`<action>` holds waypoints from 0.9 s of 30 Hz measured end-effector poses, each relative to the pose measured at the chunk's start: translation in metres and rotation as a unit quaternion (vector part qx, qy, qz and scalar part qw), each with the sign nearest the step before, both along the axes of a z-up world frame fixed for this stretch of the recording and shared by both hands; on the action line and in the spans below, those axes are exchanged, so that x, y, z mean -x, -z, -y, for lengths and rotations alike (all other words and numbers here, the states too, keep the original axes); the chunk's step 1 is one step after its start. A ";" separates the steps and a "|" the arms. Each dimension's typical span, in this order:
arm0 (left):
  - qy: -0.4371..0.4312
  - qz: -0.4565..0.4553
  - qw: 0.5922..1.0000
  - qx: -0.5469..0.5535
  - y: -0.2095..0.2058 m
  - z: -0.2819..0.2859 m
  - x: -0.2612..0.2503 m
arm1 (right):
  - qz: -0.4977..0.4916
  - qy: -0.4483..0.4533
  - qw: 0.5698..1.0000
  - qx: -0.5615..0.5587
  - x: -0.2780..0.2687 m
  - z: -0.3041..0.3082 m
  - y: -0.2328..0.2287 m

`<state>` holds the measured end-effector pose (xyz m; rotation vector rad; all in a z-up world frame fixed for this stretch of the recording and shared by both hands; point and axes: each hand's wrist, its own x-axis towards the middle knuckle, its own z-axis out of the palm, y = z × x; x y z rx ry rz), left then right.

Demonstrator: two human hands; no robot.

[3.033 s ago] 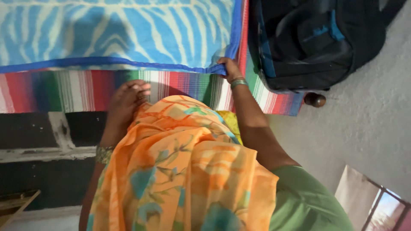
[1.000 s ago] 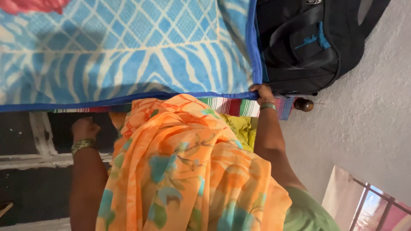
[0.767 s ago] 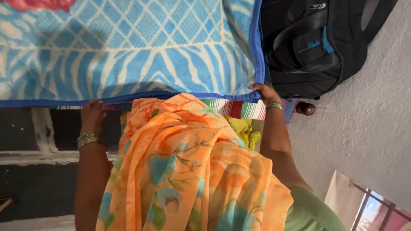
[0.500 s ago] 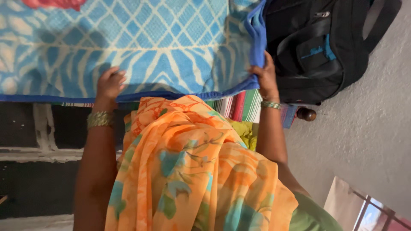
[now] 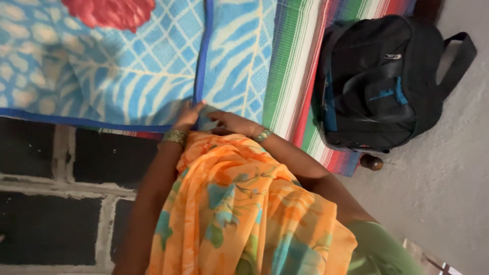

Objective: The person folds blankets of various patterns on a bed by hand, smoothing the fabric after each fold and stacking them.

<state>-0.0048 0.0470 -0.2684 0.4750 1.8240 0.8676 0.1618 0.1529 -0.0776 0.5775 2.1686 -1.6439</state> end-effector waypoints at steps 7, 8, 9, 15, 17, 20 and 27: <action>-0.016 -0.004 1.000 0.003 0.037 0.012 -0.012 | 0.063 0.178 0.974 -0.127 -0.023 -0.038 0.025; 0.021 -0.015 1.000 0.009 0.038 0.011 -0.010 | 0.064 0.177 0.973 -0.131 -0.020 -0.044 0.026; 0.058 -0.026 0.998 0.015 0.039 0.009 -0.008 | 0.066 0.177 0.973 -0.135 -0.015 -0.050 0.027; 0.104 -0.023 0.993 0.040 0.051 -0.010 -0.001 | 0.064 0.049 0.933 -0.351 0.066 -0.124 0.051; 0.142 0.021 0.989 0.041 0.048 -0.015 0.000 | 0.074 0.038 0.912 -0.401 0.105 -0.157 0.065; 0.165 0.028 0.986 -0.019 0.018 -0.009 0.001 | 0.038 0.045 0.866 -0.497 0.155 -0.209 0.091; 0.127 -0.025 0.977 -0.167 -0.023 0.018 0.005 | 0.056 0.062 0.834 -0.545 0.196 -0.319 0.158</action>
